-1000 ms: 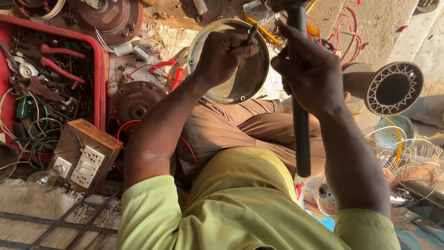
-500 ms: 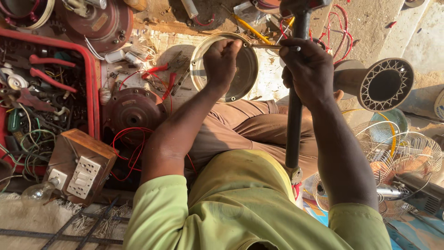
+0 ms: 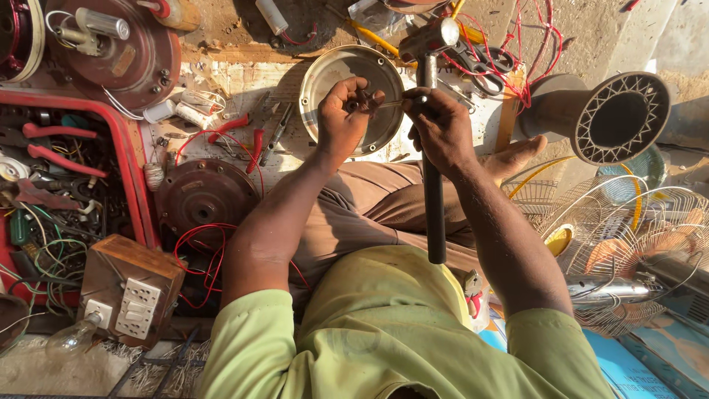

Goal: The person is repairing an electrical motor component. They use a hammer and a metal punch to tap and adjust a central shaft or bearing within a circular metal housing. The person repeatedly positions the punch and strikes it with the hammer to drive the component into place.

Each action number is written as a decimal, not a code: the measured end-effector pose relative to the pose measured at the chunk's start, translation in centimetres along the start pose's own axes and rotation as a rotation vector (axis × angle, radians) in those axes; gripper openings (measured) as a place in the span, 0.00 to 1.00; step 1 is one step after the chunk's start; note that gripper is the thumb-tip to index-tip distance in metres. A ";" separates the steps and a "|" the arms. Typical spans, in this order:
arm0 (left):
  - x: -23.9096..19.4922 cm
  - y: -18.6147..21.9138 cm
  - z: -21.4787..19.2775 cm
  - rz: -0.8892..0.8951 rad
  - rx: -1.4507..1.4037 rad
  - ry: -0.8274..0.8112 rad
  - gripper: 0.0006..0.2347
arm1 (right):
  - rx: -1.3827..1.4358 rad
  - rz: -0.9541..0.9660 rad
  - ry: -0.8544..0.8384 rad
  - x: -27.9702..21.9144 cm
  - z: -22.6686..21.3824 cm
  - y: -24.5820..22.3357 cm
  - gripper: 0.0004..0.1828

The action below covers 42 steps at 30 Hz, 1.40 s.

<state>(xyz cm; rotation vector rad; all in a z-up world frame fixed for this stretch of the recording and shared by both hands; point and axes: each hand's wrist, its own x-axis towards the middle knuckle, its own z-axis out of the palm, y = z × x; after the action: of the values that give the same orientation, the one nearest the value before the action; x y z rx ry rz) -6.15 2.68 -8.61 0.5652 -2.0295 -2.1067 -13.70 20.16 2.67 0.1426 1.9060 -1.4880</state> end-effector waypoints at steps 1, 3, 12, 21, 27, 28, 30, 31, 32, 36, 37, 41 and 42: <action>-0.3 0.3 -0.6 0.081 0.091 -0.075 0.15 | -0.004 0.000 -0.002 0.2 0.3 0.1 0.09; 0.0 0.8 -1.4 0.098 0.089 -0.147 0.22 | -0.013 -0.006 -0.006 0.9 0.7 -0.1 0.10; 1.7 -1.7 0.2 -0.101 0.201 -0.311 0.18 | -0.011 -0.012 -0.031 2.0 1.4 0.7 0.12; 3.0 -1.3 0.7 -0.105 0.368 -0.238 0.12 | -0.108 -0.140 -0.076 -0.1 -0.5 -2.2 0.29; 2.7 2.1 0.7 0.022 0.197 -0.232 0.11 | 0.055 -0.245 -0.069 -7.5 -6.1 -7.1 0.33; 2.8 3.1 0.7 0.034 0.171 -0.251 0.11 | 0.050 -0.270 -0.070 -8.7 -6.4 -7.9 0.33; 3.2 5.2 0.8 0.011 0.188 -0.271 0.12 | 0.038 -0.330 -0.072 -10.7 -6.3 -9.0 0.34; 3.3 6.2 0.8 0.005 0.198 -0.280 0.12 | 0.001 -0.340 -0.071 -11.2 -6.1 -9.5 0.34; 3.1 7.0 0.9 0.076 0.202 -0.289 0.10 | -0.037 -0.346 -0.072 -11.7 -5.8 -9.7 0.35; 2.6 8.8 0.6 0.132 0.304 -0.272 0.11 | -0.130 -0.364 -0.125 -12.1 -3.7 -11.0 0.36; 2.2 8.9 0.5 0.089 0.350 -0.254 0.12 | -0.176 -0.332 -0.120 -12.3 -3.5 -11.7 0.36; 2.1 9.1 0.5 0.182 0.386 -0.229 0.11 | -0.235 -0.234 -0.067 -15.1 -5.2 -15.2 0.35; 1.9 8.8 0.6 0.173 0.384 -0.220 0.12 | -0.287 -0.434 0.005 -17.3 -7.2 -15.8 0.19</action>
<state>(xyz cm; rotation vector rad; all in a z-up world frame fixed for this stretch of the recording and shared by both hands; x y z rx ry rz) -9.36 1.98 -0.18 0.1979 -2.5254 -1.7566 -11.72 26.93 26.16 -0.4235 2.2261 -1.4538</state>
